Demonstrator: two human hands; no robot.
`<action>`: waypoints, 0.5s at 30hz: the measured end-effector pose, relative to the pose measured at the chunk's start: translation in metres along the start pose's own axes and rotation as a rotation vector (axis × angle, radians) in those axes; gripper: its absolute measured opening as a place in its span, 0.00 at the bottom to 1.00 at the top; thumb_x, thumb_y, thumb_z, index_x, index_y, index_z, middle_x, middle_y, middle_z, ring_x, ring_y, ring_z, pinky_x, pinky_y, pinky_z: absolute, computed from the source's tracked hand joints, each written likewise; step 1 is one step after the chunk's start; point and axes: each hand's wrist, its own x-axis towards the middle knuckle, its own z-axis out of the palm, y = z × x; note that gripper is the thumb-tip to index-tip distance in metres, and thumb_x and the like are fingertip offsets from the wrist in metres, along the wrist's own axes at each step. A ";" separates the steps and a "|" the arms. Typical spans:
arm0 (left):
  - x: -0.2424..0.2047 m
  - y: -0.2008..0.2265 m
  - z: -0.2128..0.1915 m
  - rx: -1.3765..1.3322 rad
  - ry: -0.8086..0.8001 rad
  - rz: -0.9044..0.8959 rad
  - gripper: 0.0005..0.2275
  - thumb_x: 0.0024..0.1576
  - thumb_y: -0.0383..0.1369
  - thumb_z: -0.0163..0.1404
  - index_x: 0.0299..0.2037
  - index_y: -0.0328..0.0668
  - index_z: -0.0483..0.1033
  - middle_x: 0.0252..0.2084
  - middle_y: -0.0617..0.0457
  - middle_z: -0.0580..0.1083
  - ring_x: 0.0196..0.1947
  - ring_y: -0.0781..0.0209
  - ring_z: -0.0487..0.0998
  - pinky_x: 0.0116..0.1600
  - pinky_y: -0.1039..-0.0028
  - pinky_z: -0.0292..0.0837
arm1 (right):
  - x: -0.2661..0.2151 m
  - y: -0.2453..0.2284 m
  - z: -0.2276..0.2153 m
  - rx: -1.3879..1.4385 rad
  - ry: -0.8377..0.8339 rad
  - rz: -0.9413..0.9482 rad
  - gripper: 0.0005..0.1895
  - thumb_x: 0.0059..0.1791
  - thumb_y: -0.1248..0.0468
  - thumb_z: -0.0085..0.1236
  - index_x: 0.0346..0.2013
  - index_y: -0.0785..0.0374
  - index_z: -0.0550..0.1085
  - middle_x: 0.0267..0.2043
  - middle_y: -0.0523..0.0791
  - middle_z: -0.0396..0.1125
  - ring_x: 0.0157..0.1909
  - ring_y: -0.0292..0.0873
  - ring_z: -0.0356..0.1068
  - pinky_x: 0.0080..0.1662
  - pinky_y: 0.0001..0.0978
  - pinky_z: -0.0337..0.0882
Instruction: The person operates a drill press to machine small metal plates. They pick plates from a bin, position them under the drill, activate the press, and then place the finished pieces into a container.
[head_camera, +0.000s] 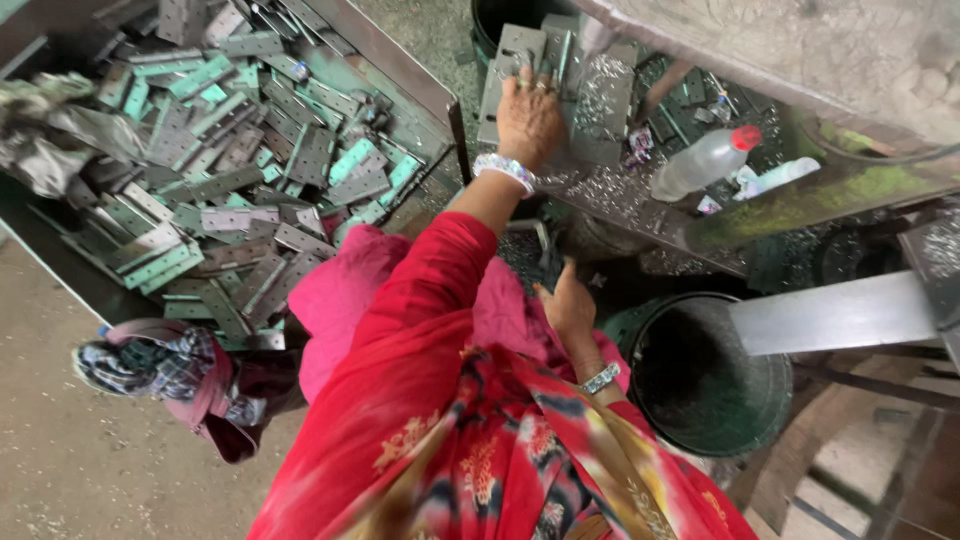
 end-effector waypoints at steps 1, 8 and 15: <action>-0.006 -0.004 -0.002 0.002 0.105 0.001 0.26 0.66 0.43 0.40 0.75 0.48 0.59 0.77 0.50 0.58 0.77 0.47 0.48 0.71 0.54 0.53 | -0.004 -0.005 -0.017 -0.050 0.000 -0.029 0.51 0.46 0.46 0.65 0.76 0.56 0.49 0.48 0.60 0.74 0.50 0.63 0.75 0.52 0.55 0.72; -0.130 -0.013 0.006 -0.068 0.364 0.164 0.21 0.62 0.39 0.41 0.64 0.40 0.67 0.70 0.46 0.63 0.73 0.50 0.55 0.71 0.54 0.54 | -0.017 -0.055 -0.084 -0.123 0.034 -0.131 0.43 0.44 0.44 0.66 0.65 0.60 0.60 0.45 0.60 0.74 0.49 0.64 0.73 0.50 0.56 0.71; -0.130 -0.026 -0.031 -0.283 0.533 0.405 0.13 0.60 0.30 0.44 0.55 0.40 0.71 0.58 0.45 0.71 0.60 0.51 0.72 0.61 0.59 0.62 | -0.020 -0.053 -0.079 -0.100 0.001 -0.053 0.45 0.44 0.45 0.64 0.70 0.55 0.56 0.45 0.61 0.73 0.51 0.66 0.72 0.51 0.58 0.70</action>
